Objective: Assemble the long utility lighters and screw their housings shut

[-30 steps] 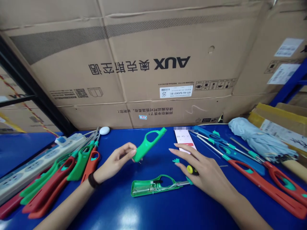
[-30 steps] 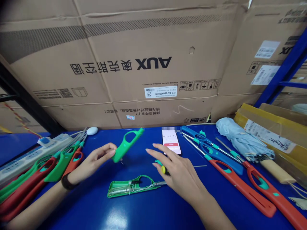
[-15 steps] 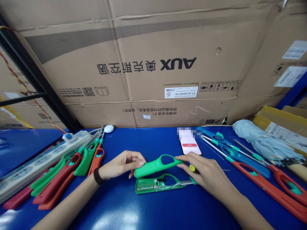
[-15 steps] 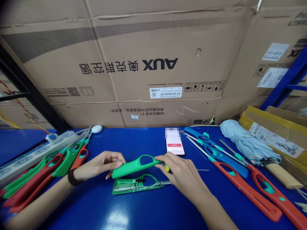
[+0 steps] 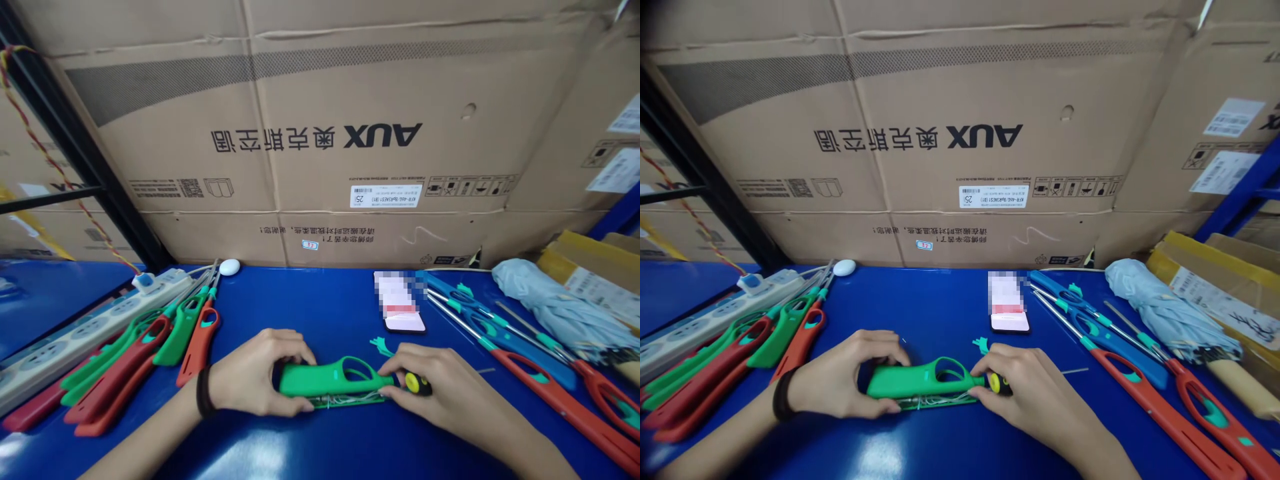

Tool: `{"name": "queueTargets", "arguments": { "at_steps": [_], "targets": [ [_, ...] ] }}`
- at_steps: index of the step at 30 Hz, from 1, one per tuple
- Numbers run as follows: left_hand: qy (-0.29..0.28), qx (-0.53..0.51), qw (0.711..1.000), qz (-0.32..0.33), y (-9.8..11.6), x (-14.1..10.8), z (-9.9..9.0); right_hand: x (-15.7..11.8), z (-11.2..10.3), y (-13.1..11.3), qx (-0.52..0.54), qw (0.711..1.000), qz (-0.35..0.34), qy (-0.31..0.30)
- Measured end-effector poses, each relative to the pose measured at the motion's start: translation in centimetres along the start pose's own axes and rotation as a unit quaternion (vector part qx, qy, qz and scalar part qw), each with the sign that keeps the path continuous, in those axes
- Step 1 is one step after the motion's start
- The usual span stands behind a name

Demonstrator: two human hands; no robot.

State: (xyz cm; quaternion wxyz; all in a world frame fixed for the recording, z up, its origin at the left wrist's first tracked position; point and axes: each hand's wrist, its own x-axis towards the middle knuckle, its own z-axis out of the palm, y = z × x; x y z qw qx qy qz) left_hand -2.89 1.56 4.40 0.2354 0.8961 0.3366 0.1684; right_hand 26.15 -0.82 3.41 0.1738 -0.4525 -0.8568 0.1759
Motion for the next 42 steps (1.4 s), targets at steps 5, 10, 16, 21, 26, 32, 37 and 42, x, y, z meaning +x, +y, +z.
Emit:
{"name": "queueTargets", "arguments": {
  "at_steps": [5,10,16,21,26,32,37,42],
  "targets": [
    [-0.014,0.073,0.997,0.025,0.3,-0.2,0.5,0.2,0.2,-0.2,0.025,1.0,0.006,-0.015],
    [-0.023,0.081,0.996,0.027,0.0,-0.1,0.7,0.2,0.1,-0.4,0.028,0.999,0.024,-0.026],
    [-0.016,0.085,0.996,0.022,-0.1,0.0,0.8,0.2,0.4,-0.6,0.029,0.998,0.032,-0.037],
    [-0.031,0.087,0.996,0.014,-0.3,-0.2,1.0,0.3,0.4,-0.4,0.027,0.998,0.036,-0.039],
    [-0.03,0.084,0.996,0.005,-0.4,0.0,0.9,0.3,0.1,-0.2,0.021,0.998,0.041,-0.037],
    [-0.004,0.079,0.997,0.006,-0.6,0.1,0.9,0.3,0.1,-0.1,0.011,0.999,0.04,-0.035],
    [0.001,0.073,0.997,0.01,-0.7,0.1,1.0,0.2,0.1,0.0,0.013,0.999,0.034,-0.033],
    [0.025,0.076,0.996,0.031,-0.6,0.2,1.2,0.0,-0.1,-0.1,0.012,0.999,0.038,-0.023]
  ]
}}
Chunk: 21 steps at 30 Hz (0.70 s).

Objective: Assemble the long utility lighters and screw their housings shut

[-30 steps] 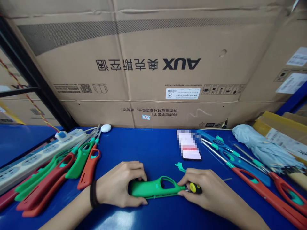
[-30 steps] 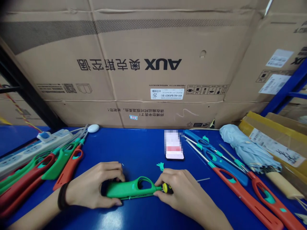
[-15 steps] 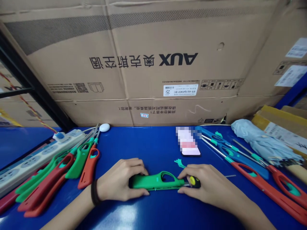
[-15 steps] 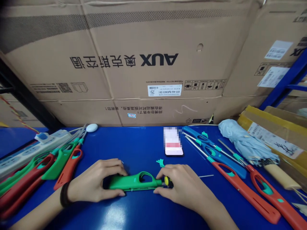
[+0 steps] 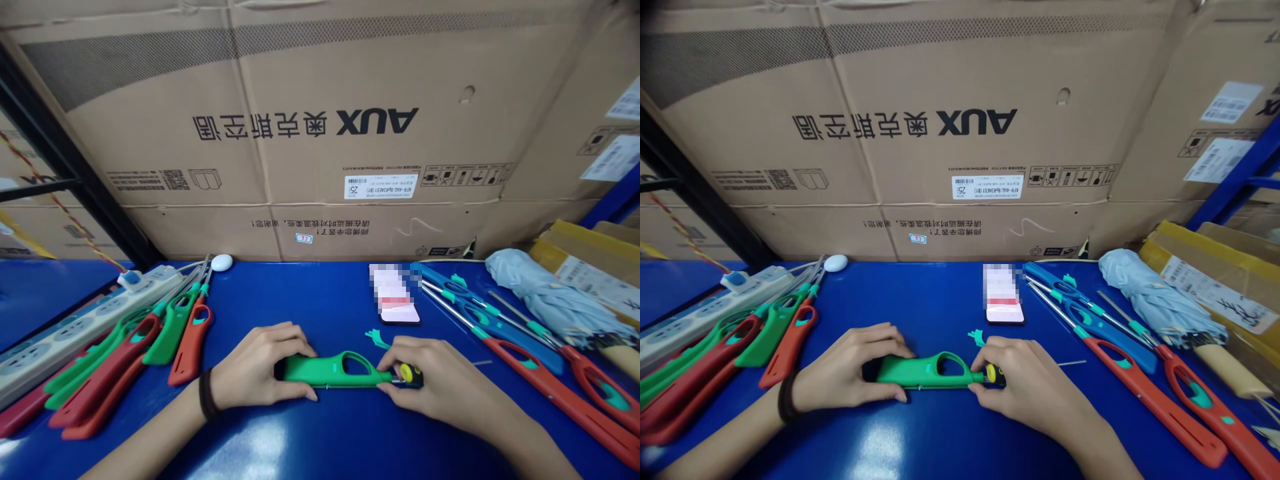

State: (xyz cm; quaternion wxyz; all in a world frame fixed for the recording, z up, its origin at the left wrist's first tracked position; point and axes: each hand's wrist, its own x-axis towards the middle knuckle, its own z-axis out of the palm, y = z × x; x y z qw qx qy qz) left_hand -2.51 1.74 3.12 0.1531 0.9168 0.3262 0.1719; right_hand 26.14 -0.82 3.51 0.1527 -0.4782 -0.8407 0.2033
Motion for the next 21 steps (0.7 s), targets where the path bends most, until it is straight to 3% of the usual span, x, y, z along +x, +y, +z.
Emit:
{"name": "queueTargets", "arguments": {
  "at_steps": [21],
  "targets": [
    [-0.02,0.012,0.999,-0.025,-0.55,0.09,-0.02,0.32,0.22,0.08,-0.012,1.0,0.004,-0.019]
  ]
}}
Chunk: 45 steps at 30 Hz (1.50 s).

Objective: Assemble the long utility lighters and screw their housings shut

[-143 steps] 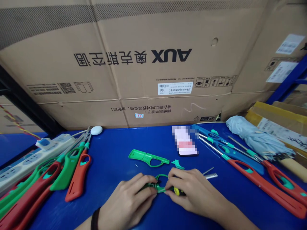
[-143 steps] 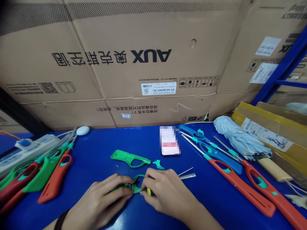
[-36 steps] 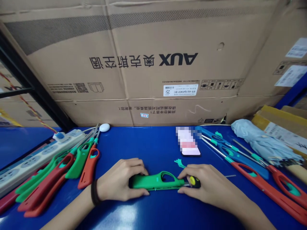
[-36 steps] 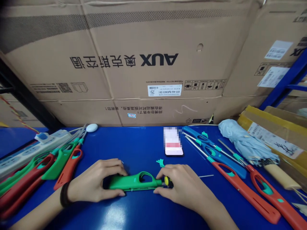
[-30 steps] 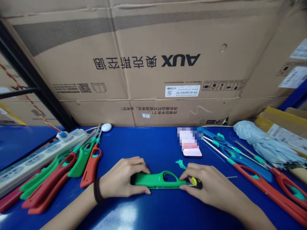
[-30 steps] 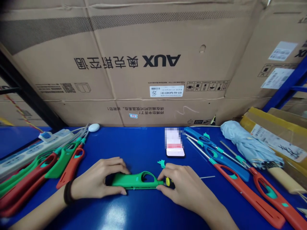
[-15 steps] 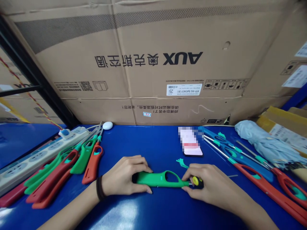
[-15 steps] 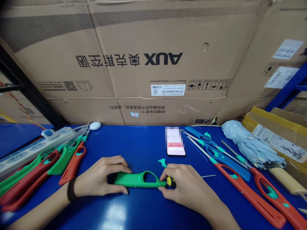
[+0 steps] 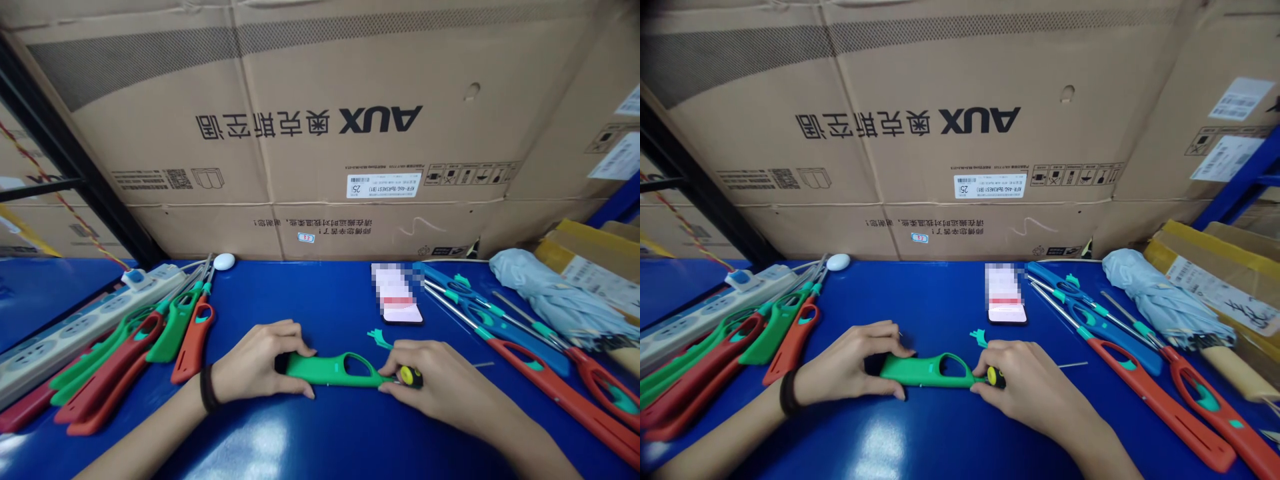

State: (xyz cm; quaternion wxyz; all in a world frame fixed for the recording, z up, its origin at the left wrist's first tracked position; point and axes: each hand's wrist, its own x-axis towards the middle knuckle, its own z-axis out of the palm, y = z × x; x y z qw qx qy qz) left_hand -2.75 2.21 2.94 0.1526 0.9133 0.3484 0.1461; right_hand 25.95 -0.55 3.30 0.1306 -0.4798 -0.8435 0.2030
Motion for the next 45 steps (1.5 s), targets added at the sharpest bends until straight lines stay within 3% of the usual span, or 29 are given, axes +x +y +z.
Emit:
{"name": "queueTargets", "arguments": {
  "at_steps": [8,13,16,20,27,34,39,45],
  "targets": [
    [-0.013,0.001,0.999,-0.034,0.3,-0.1,-0.4,0.2,0.3,-0.2,-0.015,1.0,0.001,-0.003],
    [0.016,0.1,0.992,0.069,-0.1,-0.4,0.3,0.0,0.0,-0.3,-0.029,0.999,-0.015,-0.002],
    [0.072,0.205,0.966,0.141,-0.4,-0.5,1.2,-0.1,-0.1,-0.1,-0.035,0.999,-0.03,0.007],
    [0.11,0.274,0.94,0.17,-0.6,-0.4,1.9,0.2,0.2,0.1,-0.068,0.996,-0.035,0.034],
    [0.112,0.271,0.938,0.187,-0.3,-0.5,2.1,0.3,0.5,-0.1,-0.098,0.993,-0.05,0.045],
    [0.103,0.178,0.965,0.161,0.3,-0.6,2.2,0.1,0.0,-0.5,-0.11,0.989,-0.092,0.029],
    [0.099,0.122,0.977,0.142,0.3,-0.5,1.7,0.0,0.0,-0.3,-0.069,0.994,-0.073,0.049],
    [0.142,0.163,0.962,0.164,0.2,-0.4,1.6,0.2,0.1,-0.7,-0.039,0.993,-0.095,0.059]
  ]
}}
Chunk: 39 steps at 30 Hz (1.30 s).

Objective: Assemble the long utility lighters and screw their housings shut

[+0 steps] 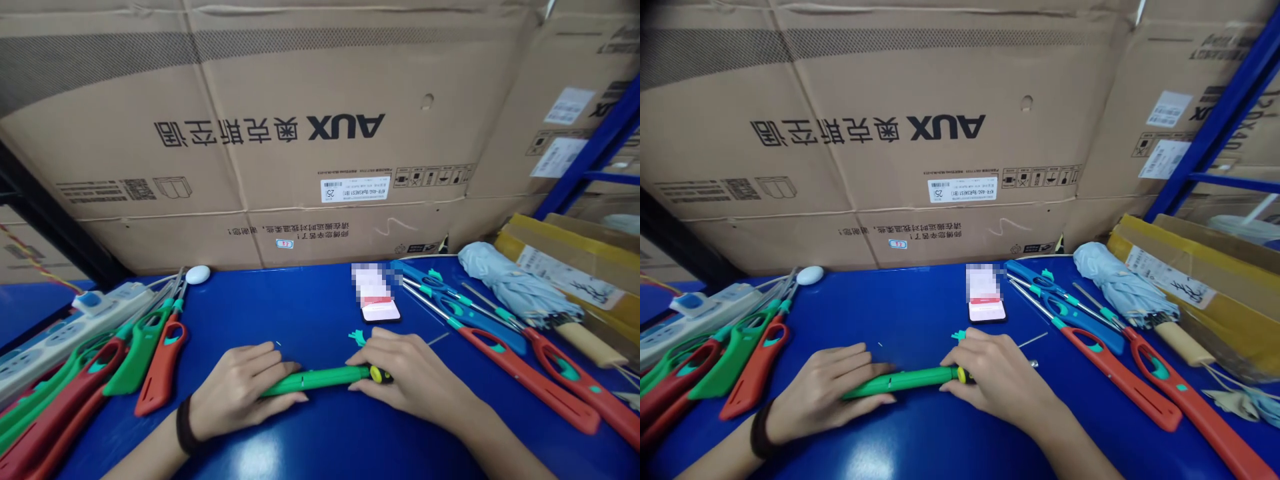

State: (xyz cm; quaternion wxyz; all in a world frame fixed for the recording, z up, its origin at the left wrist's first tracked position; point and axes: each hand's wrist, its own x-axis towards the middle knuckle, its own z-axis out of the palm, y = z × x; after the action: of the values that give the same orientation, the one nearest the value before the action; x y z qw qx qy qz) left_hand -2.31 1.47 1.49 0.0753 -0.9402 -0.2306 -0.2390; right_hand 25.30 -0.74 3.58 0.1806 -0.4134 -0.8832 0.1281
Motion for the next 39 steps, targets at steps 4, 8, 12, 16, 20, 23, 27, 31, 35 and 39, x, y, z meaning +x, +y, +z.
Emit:
{"name": "queueTargets", "arguments": {
  "at_steps": [4,8,12,16,20,23,27,31,35,39],
  "targets": [
    [0.022,0.042,0.999,0.023,0.8,0.2,0.1,0.2,0.6,-0.6,0.006,1.0,-0.028,-0.007],
    [0.024,0.023,0.999,0.015,1.5,0.5,0.7,0.2,1.3,-0.9,-0.012,0.998,-0.063,0.0],
    [0.02,-0.006,1.0,0.008,1.9,0.5,1.1,0.1,1.6,-1.0,-0.033,0.996,-0.084,0.003],
    [0.02,-0.007,1.0,0.019,2.2,0.5,0.9,0.0,1.5,-0.9,-0.036,0.995,-0.094,-0.001],
    [0.024,-0.008,1.0,0.019,2.3,0.6,0.7,0.0,1.5,-0.8,-0.015,0.997,-0.075,-0.004],
    [0.021,-0.017,1.0,0.013,2.4,0.7,0.8,0.1,1.7,-1.1,-0.028,0.998,-0.06,-0.005],
    [0.014,-0.035,0.999,0.003,2.9,0.9,1.2,0.4,2.2,-1.7,-0.057,0.995,-0.075,-0.013],
    [0.021,-0.033,0.999,-0.002,3.3,1.0,1.3,0.3,2.5,-2.0,-0.071,0.992,-0.102,-0.014],
    [0.002,-0.034,0.999,0.007,3.5,1.0,1.2,0.1,3.0,-2.1,-0.085,0.988,-0.129,-0.017],
    [0.023,-0.049,0.999,0.007,3.3,1.1,1.3,0.1,2.9,-2.0,-0.086,0.988,-0.125,-0.009]
  ]
}}
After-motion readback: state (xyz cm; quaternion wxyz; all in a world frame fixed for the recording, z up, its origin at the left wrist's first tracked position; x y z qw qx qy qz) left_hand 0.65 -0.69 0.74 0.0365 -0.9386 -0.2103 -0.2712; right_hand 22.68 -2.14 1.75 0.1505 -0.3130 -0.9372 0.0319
